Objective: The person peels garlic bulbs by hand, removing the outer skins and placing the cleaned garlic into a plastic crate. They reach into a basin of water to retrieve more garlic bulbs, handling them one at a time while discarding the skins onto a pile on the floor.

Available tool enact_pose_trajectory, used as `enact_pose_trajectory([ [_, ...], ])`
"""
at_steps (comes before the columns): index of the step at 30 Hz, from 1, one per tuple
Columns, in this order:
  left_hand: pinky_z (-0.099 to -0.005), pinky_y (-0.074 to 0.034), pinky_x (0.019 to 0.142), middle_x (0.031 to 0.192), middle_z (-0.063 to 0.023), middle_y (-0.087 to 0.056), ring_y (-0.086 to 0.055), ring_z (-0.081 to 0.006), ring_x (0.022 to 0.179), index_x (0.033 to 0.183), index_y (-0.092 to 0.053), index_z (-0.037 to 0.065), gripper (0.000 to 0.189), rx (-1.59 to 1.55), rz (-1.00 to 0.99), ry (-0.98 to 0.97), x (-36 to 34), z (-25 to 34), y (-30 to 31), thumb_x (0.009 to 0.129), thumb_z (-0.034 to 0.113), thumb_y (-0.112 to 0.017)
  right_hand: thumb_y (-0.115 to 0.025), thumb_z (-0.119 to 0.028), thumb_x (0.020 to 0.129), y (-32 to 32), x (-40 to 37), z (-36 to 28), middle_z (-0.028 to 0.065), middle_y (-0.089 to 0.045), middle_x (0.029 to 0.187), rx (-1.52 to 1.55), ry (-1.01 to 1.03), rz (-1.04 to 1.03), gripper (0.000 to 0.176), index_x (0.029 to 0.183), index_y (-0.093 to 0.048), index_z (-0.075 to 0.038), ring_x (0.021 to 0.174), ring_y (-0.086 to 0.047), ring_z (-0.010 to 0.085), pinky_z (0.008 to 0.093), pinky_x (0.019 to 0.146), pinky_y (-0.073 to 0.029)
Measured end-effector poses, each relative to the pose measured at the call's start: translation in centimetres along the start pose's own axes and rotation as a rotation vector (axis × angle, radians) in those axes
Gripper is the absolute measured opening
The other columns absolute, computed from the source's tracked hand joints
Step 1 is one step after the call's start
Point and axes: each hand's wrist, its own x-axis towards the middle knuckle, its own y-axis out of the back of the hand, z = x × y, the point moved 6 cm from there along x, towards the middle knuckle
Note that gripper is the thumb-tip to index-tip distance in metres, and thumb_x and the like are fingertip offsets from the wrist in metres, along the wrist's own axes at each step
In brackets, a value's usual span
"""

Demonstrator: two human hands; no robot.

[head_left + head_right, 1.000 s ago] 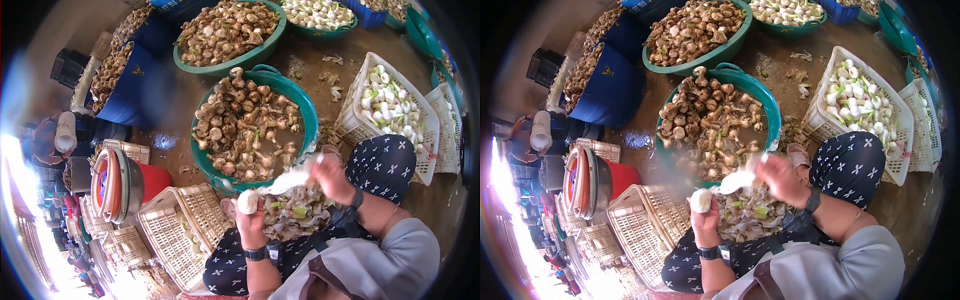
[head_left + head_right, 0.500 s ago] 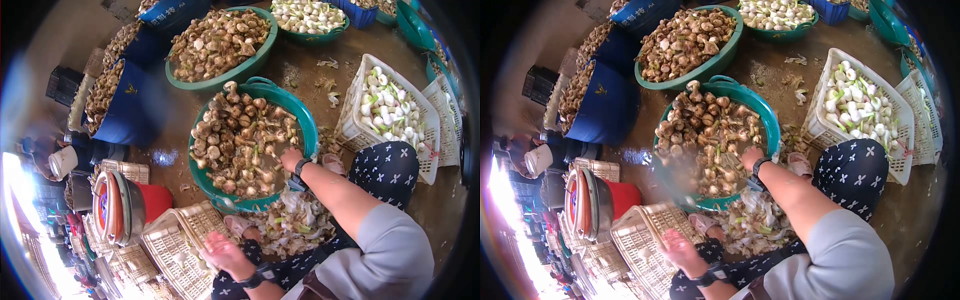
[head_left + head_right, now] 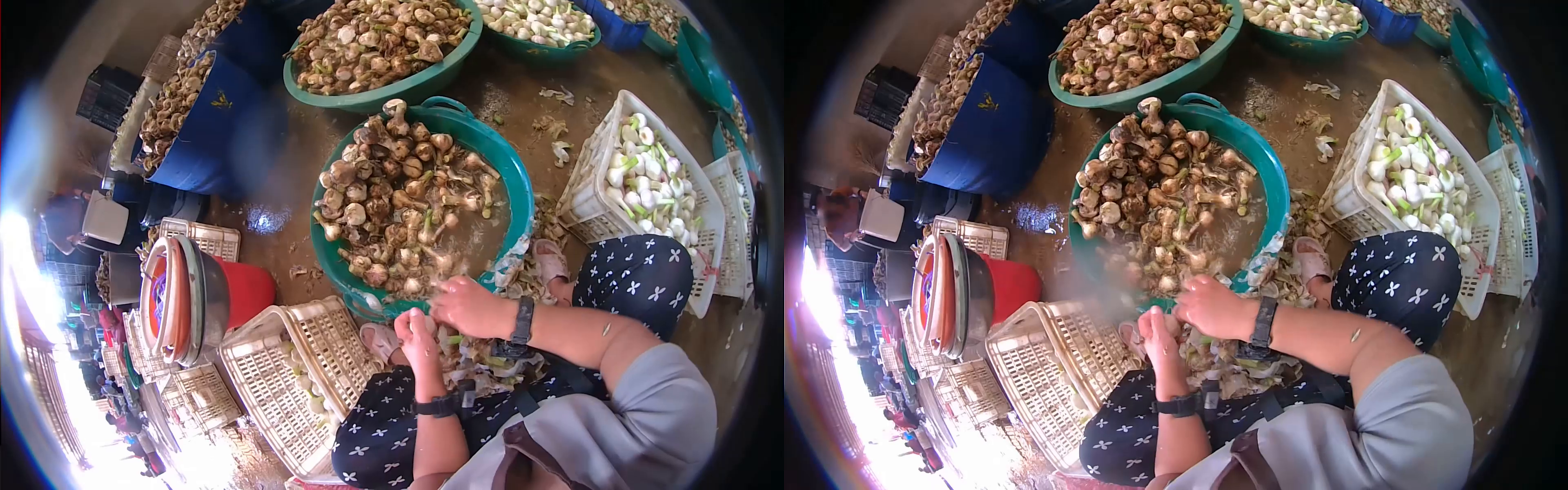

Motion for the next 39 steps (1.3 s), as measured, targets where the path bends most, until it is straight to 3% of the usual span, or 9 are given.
enact_pose_trajectory([
  [3,-0.0215,-0.031,0.045,0.063,0.0030,-0.047,-0.040,-0.0061,0.050,0.081,-0.053,0.010,0.019,0.071,-0.157,-0.067,0.2,-0.7,-0.1,0.088,0.027,-0.050,-0.056,-0.019,0.067,-1.4,-1.8,-1.7,0.0018,-0.059,0.060,-0.264,0.187,-0.284,0.012,0.061,-0.053,-0.009,0.069,-0.061,0.0244,0.0344,0.063,-0.046],
  [9,-0.0216,-0.036,0.053,0.069,0.0027,-0.049,-0.045,-0.0071,0.059,0.076,-0.057,0.008,0.018,-0.124,-0.334,0.144,-1.7,-0.8,-1.4,0.087,0.021,-0.049,-0.052,-0.024,0.080,-3.9,-2.7,3.0,0.0111,-0.057,0.057,0.314,-0.213,-0.481,0.024,0.067,-0.058,-0.005,0.050,-0.057,0.0254,0.0371,0.048,-0.046],
  [10,-0.0233,-0.040,0.064,0.079,-0.0008,-0.053,-0.049,-0.0102,0.071,0.084,-0.059,0.006,0.019,0.023,-0.344,-0.004,-1.8,-0.4,-1.2,0.087,0.021,-0.048,-0.049,-0.023,0.085,-4.7,-3.0,3.2,0.0102,-0.058,0.058,0.443,-0.261,-0.624,0.027,0.070,-0.061,-0.004,0.050,-0.057,0.0220,0.0344,0.049,-0.047],
  [11,-0.0249,-0.043,0.074,0.089,-0.0042,-0.058,-0.054,-0.0132,0.083,0.092,-0.061,0.003,0.023,0.171,-0.352,-0.152,-2.0,0.2,-1.1,0.087,0.021,-0.047,-0.046,-0.022,0.088,-5.6,-5.5,4.2,0.0068,-0.059,0.062,1.028,-0.923,-0.603,0.028,0.076,-0.062,-0.002,0.054,-0.058,0.0156,0.0311,0.050,-0.047],
  [18,-0.0379,-0.030,0.102,0.133,-0.0198,-0.040,-0.039,-0.0312,0.123,0.124,-0.050,0.005,0.042,0.450,-0.579,-0.581,-4.3,3.4,-2.6,0.082,0.010,-0.056,-0.057,-0.024,0.084,-2.5,-4.6,3.4,0.0059,-0.062,0.069,0.636,-0.512,-0.157,0.023,0.088,-0.064,-0.002,0.058,-0.056,0.0111,0.0259,0.055,-0.045],
  [22,-0.0412,-0.034,0.100,0.128,-0.0247,-0.043,-0.044,-0.0389,0.117,0.124,-0.050,0.007,0.048,0.958,-0.469,-0.970,-6.7,4.5,-3.9,0.078,-0.004,-0.055,-0.058,-0.022,0.086,-5.3,-6.7,5.6,0.0016,-0.062,0.071,1.315,-1.142,-0.328,0.020,0.087,-0.065,-0.003,0.057,-0.056,0.0120,0.0242,0.055,-0.047],
  [28,-0.0295,-0.050,0.081,0.114,-0.0142,-0.056,-0.057,-0.0205,0.096,0.100,-0.050,0.006,0.018,-0.699,-0.156,-0.081,-3.0,0.8,-0.6,0.085,-0.001,-0.054,-0.054,-0.020,0.091,-1.1,-5.4,0.6,-0.0007,-0.061,0.094,1.419,-0.767,-0.156,0.025,0.106,-0.059,-0.001,0.081,-0.053,0.0064,0.0232,0.074,-0.044],
  [33,-0.0246,-0.051,0.074,0.095,-0.0056,-0.058,-0.058,-0.0146,0.085,0.104,-0.050,0.007,0.016,-0.915,-0.262,0.125,-4.3,0.8,-1.4,0.088,0.007,-0.053,-0.051,-0.020,0.092,3.9,-6.2,0.1,0.0044,-0.062,0.092,0.974,-0.340,-0.096,0.026,0.103,-0.059,0.001,0.083,-0.056,0.0092,0.0244,0.074,-0.045],
  [39,-0.0224,-0.050,0.066,0.093,-0.0055,-0.058,-0.056,-0.0122,0.075,0.105,-0.053,0.005,0.017,-0.846,-0.226,0.041,-2.4,1.1,1.2,0.090,0.014,-0.052,-0.050,-0.017,0.091,8.8,-6.2,4.5,0.0097,-0.062,0.082,1.503,-0.702,0.293,0.015,0.098,-0.055,-0.005,0.075,-0.062,0.0186,0.0307,0.068,-0.050],
])
